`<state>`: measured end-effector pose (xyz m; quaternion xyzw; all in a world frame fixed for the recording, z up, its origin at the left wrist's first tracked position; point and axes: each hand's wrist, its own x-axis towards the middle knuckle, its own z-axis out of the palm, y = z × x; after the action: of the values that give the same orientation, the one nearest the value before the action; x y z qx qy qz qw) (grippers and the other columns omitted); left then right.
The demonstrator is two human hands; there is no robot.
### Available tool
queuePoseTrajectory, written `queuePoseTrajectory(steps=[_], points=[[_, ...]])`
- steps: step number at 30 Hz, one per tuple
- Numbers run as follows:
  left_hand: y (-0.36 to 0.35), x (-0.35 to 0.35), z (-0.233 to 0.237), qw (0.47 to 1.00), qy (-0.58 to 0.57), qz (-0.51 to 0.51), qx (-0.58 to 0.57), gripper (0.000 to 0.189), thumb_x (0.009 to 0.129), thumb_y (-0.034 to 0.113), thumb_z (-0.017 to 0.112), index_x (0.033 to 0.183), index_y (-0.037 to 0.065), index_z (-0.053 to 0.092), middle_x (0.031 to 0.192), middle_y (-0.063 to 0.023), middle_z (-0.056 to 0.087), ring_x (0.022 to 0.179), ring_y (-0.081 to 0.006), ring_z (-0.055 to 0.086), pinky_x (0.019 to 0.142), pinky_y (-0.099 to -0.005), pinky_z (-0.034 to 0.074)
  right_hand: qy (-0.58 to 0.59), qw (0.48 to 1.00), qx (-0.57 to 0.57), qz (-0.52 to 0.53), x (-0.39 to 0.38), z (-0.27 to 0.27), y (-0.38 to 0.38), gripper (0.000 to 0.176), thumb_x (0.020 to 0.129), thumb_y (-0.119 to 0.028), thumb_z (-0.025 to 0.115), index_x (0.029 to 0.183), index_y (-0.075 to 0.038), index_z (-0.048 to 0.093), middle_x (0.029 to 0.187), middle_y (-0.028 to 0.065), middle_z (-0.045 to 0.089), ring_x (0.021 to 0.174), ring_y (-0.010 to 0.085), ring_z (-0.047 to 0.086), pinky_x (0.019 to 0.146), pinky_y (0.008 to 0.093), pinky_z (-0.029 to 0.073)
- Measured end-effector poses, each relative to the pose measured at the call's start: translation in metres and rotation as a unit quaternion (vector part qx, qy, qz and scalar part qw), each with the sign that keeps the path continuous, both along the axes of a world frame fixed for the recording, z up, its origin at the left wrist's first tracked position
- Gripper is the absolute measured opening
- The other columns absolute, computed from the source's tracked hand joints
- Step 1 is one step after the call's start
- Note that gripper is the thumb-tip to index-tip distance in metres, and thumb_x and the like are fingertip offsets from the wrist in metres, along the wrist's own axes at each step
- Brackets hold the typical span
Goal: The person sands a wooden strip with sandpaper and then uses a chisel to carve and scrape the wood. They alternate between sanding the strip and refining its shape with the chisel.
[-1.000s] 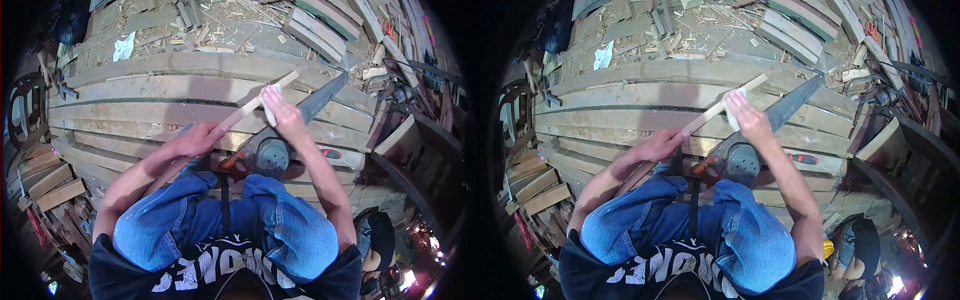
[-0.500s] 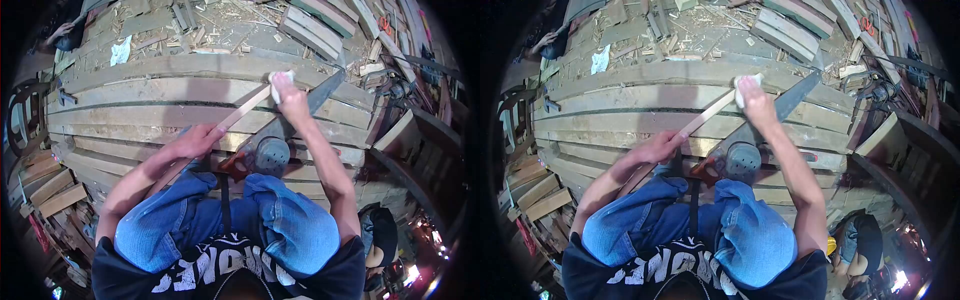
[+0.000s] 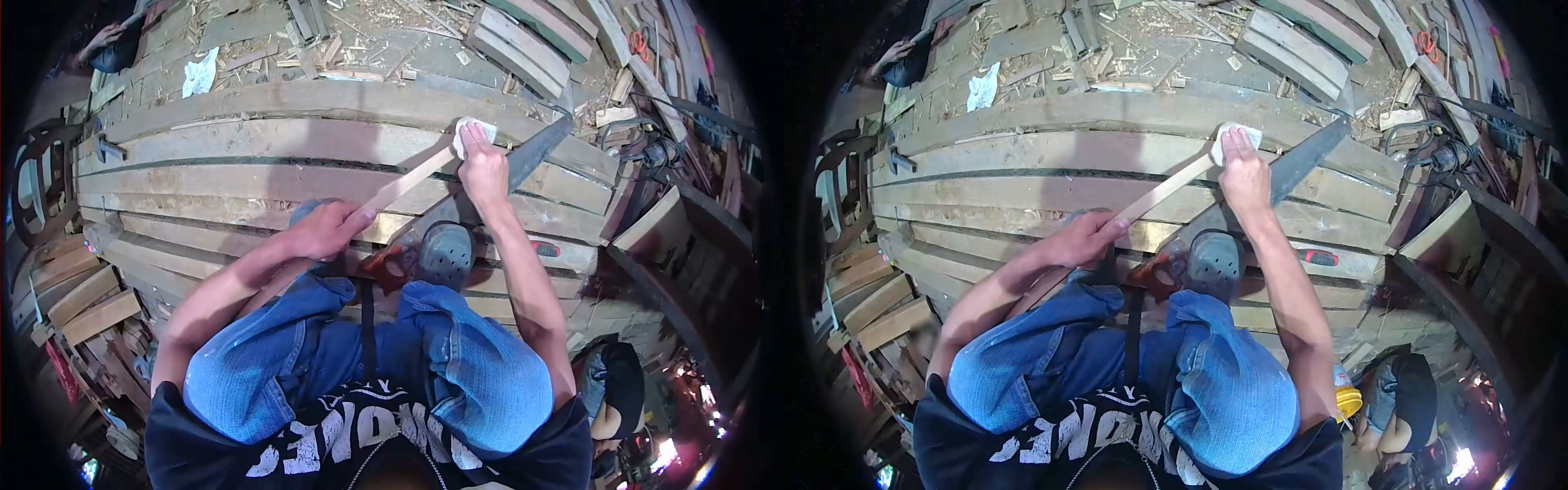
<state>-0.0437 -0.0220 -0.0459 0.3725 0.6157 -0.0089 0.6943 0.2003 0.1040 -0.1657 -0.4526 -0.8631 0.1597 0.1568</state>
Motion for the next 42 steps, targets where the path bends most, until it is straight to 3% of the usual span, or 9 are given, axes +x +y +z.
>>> queuePoseTrajectory(steps=[4, 7, 11, 24, 28, 31, 35, 39, 42], points=[[0.000, 0.000, -0.002, 0.997, 0.020, -0.025, 0.072, 0.048, 0.099, 0.047, 0.038, 0.085, 0.003, 0.052, 0.055, -0.0025, 0.049, 0.049, -0.0125, 0.050, 0.045, -0.0308, 0.040, 0.032, 0.997, -0.016, 0.069, -0.020, 0.032, -0.024, 0.038, 0.067, 0.004, 0.056, 0.104, 0.007, 0.064, 0.113, 0.0230, 0.062, 0.109, 0.0312, 0.060, 0.092, 0.0389, 0.051], [-0.003, 0.003, 0.001, 1.000, 0.019, -0.003, -0.002, 0.048, 0.099, 0.047, 0.038, 0.086, 0.003, 0.052, 0.056, -0.0030, 0.050, 0.049, -0.0129, 0.050, 0.046, -0.0310, 0.040, -0.157, 0.951, -0.266, -0.010, -0.019, 0.051, -0.013, 0.039, 0.067, 0.006, 0.056, 0.106, 0.006, 0.063, 0.113, 0.0231, 0.062, 0.111, 0.0320, 0.059, 0.092, 0.0397, 0.051], [-0.002, -0.001, -0.004, 0.999, 0.022, -0.016, 0.037, 0.050, 0.098, 0.049, 0.037, 0.087, 0.003, 0.053, 0.058, -0.0032, 0.051, 0.051, -0.0133, 0.051, 0.048, -0.0319, 0.041, 0.036, 0.992, -0.007, 0.118, -0.018, 0.040, -0.047, 0.046, 0.065, 0.004, 0.060, 0.111, 0.007, 0.061, 0.115, 0.0229, 0.061, 0.110, 0.0310, 0.059, 0.092, 0.0379, 0.051], [-0.005, 0.000, -0.005, 1.000, -0.006, 0.014, -0.004, 0.052, 0.098, 0.048, 0.037, 0.089, -0.001, 0.054, 0.056, -0.0066, 0.052, 0.044, -0.0154, 0.052, 0.045, -0.0330, 0.043, 0.044, 0.993, -0.023, 0.107, -0.008, 0.032, -0.031, 0.055, 0.064, 0.003, 0.064, 0.119, 0.005, 0.057, 0.119, 0.0213, 0.059, 0.114, 0.0308, 0.057, 0.098, 0.0384, 0.047], [-0.001, 0.000, -0.003, 1.000, 0.010, -0.010, 0.021, 0.048, 0.098, 0.048, 0.038, 0.085, 0.004, 0.051, 0.056, -0.0027, 0.050, 0.050, -0.0124, 0.051, 0.046, -0.0316, 0.040, 0.082, 0.965, -0.005, 0.248, -0.010, 0.040, -0.038, 0.052, 0.064, 0.004, 0.059, 0.116, 0.003, 0.060, 0.119, 0.0207, 0.060, 0.115, 0.0299, 0.056, 0.098, 0.0367, 0.048], [-0.001, 0.003, 0.006, 1.000, 0.009, 0.007, -0.022, 0.048, 0.098, 0.048, 0.039, 0.084, 0.004, 0.051, 0.056, -0.0025, 0.049, 0.048, -0.0114, 0.050, 0.044, -0.0303, 0.039, -0.041, 0.987, -0.108, 0.108, -0.007, 0.036, -0.031, 0.054, 0.063, 0.005, 0.057, 0.117, 0.002, 0.060, 0.118, 0.0188, 0.061, 0.115, 0.0274, 0.058, 0.098, 0.0368, 0.048], [0.000, -0.001, -0.003, 1.000, 0.003, 0.006, -0.005, 0.048, 0.098, 0.048, 0.039, 0.084, 0.004, 0.050, 0.056, -0.0026, 0.049, 0.048, -0.0107, 0.049, 0.044, -0.0296, 0.039, 0.089, 0.961, 0.020, 0.260, -0.019, 0.047, -0.044, 0.052, 0.064, 0.003, 0.059, 0.117, 0.003, 0.060, 0.118, 0.0182, 0.061, 0.112, 0.0244, 0.059, 0.096, 0.0350, 0.048], [-0.004, 0.001, -0.001, 1.000, -0.012, 0.019, -0.016, 0.053, 0.098, 0.049, 0.037, 0.090, -0.001, 0.055, 0.057, -0.0061, 0.052, 0.044, -0.0142, 0.052, 0.043, -0.0317, 0.043, 0.020, 0.993, -0.049, 0.106, -0.010, 0.033, -0.029, 0.053, 0.063, 0.003, 0.059, 0.117, 0.004, 0.059, 0.119, 0.0186, 0.061, 0.113, 0.0248, 0.059, 0.096, 0.0338, 0.049], [-0.004, 0.000, -0.006, 1.000, 0.005, -0.001, 0.026, 0.054, 0.098, 0.050, 0.037, 0.088, -0.001, 0.055, 0.056, -0.0060, 0.052, 0.044, -0.0141, 0.052, 0.043, -0.0315, 0.043, 0.095, 0.966, -0.009, 0.242, -0.021, 0.048, -0.050, 0.052, 0.063, 0.004, 0.059, 0.114, 0.000, 0.063, 0.120, 0.0159, 0.061, 0.113, 0.0236, 0.059, 0.098, 0.0336, 0.047]])
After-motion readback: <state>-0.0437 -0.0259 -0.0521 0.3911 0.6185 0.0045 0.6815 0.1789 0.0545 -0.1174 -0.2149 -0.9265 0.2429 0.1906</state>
